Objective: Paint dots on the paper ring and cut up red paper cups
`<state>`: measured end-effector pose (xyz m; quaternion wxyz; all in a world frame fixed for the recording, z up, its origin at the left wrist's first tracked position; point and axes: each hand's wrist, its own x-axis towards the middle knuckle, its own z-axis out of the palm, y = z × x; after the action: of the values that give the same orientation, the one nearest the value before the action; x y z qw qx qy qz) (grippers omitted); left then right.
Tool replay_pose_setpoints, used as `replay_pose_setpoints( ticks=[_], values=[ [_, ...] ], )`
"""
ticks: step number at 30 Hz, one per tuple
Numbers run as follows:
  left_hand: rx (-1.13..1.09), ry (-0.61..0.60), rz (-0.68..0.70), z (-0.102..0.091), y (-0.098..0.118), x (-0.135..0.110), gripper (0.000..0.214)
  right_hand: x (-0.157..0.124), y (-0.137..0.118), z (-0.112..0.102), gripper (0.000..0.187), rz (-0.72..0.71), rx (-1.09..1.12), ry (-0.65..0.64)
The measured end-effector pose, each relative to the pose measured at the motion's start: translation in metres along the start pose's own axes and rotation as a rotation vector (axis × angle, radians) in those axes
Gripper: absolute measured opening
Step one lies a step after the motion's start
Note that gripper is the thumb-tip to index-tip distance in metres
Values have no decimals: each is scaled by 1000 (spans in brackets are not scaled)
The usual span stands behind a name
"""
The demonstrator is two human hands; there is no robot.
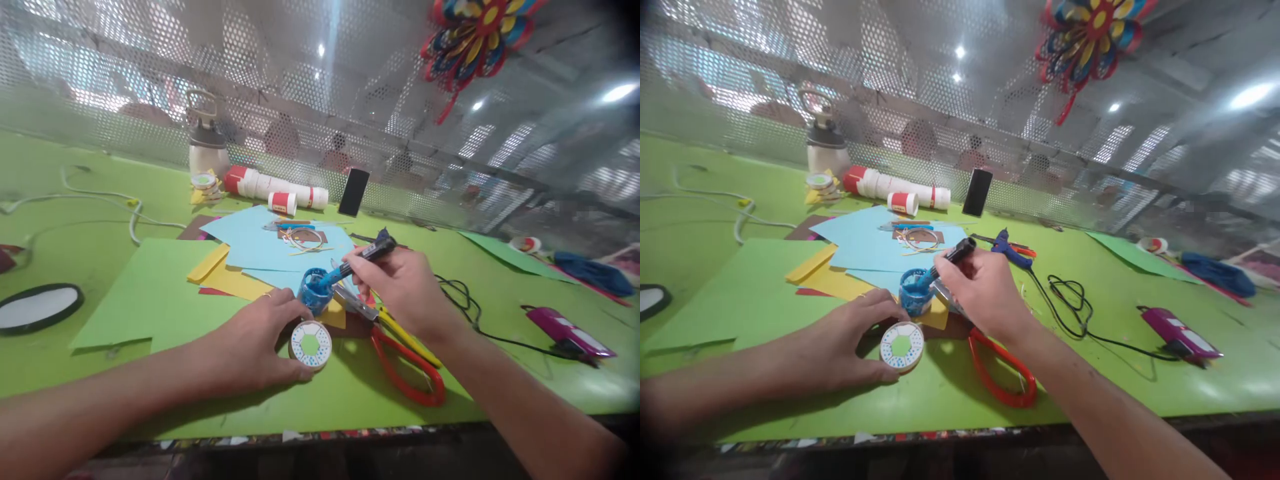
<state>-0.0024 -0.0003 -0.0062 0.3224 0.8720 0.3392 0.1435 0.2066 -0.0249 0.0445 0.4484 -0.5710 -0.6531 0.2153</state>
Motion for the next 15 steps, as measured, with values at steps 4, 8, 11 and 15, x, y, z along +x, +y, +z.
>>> replay_pose_setpoints(
  ticks=[4, 8, 11, 15],
  values=[
    [1, -2, -21, 1, 0, 0, 36, 8, 2, 10, 20, -8, -82, -79],
    [-30, -1, -22, 3, -1, -1, 36, 8, 9, 18, 15, -39, -127, -152],
    [-34, -5, -32, 4, -1, -1, 36, 7, 15, 21, 15, -66, -164, -144],
    [-31, -12, -54, 2, 1, -1, 36, 5, 16, 18, 16, -87, -176, -124]
  ],
)
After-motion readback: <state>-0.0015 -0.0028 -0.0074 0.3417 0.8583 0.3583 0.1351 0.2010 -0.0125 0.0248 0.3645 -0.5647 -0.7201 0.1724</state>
